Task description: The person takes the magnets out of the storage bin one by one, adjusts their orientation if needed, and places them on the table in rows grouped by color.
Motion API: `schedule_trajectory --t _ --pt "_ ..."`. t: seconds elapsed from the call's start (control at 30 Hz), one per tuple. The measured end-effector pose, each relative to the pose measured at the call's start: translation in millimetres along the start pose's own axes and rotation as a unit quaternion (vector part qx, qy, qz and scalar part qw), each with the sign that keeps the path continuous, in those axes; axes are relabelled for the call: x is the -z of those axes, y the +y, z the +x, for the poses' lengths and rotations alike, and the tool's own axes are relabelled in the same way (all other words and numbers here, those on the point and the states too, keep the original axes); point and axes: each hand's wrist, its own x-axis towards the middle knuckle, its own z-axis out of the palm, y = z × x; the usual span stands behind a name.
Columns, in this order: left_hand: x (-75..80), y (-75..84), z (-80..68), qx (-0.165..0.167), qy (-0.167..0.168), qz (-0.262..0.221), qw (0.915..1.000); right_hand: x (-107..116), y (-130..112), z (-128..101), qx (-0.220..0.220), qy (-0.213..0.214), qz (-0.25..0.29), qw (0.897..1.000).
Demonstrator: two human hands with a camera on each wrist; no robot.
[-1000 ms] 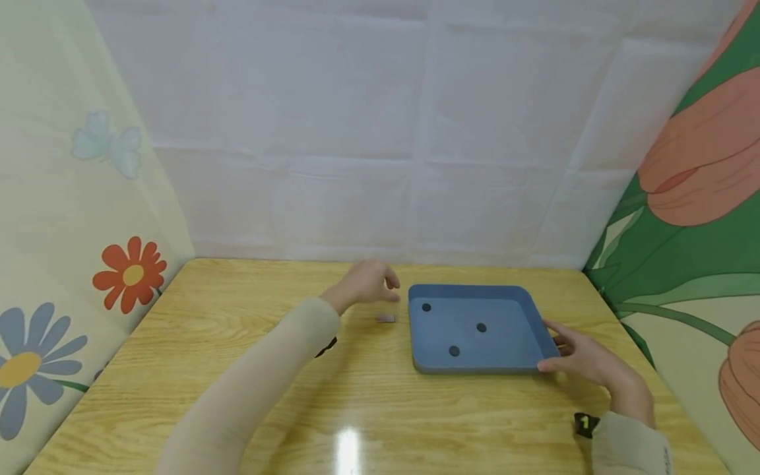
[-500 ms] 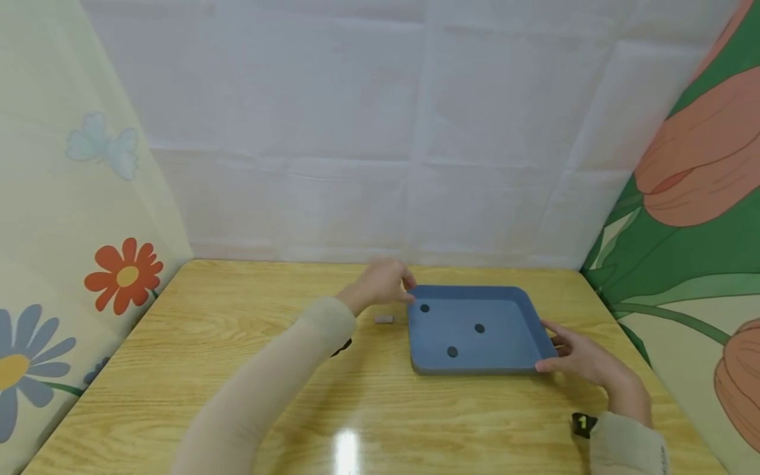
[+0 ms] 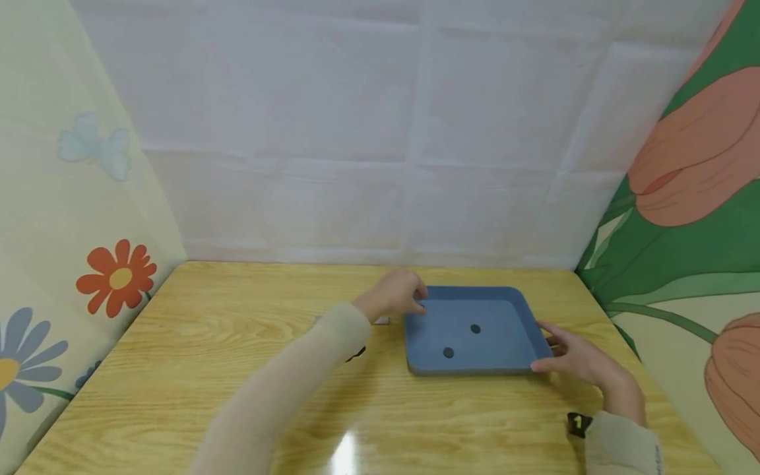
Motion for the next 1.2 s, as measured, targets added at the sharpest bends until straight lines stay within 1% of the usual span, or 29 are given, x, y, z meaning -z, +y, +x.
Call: schedule_trajectory --t 0.17,0.27,0.5,0.73,0.9,1.03,1.13,1.2 --pt "-6.7 2.5 2.1 0.003 -0.009 0.030 0.9995 -1.1 -0.6 0.2 0.006 0.001 0.003 1.000" --pt "-9.6 3.7 1.2 0.005 -0.015 0.041 0.9991 -2.2 -1.3 0.0 0.010 0.003 0.002 1.000" --pt "-13.5 4.4 -0.9 0.005 -0.018 0.064 0.9978 -3.0 -3.6 -1.2 0.012 0.006 0.001 1.000" --pt "-19.1 0.7 0.4 0.001 -0.013 0.078 0.9968 -3.1 -5.6 -3.0 0.017 0.009 0.002 1.000" --pt "-23.4 -0.3 0.9 -0.003 -0.009 0.101 0.9949 -2.7 -6.3 -3.3 0.015 0.007 0.004 1.000" --pt "-26.3 0.9 1.0 0.006 -0.014 0.098 0.9951 -2.6 -6.5 -3.4 0.011 0.004 0.006 1.000" --pt "-27.0 1.5 0.8 0.013 -0.021 0.076 0.9968 -2.9 -6.8 -3.3 0.008 0.002 0.008 1.000" --pt "-27.5 0.6 1.0 0.013 -0.023 0.066 0.9975 -2.9 -7.3 -3.3 0.008 0.002 0.005 1.000"
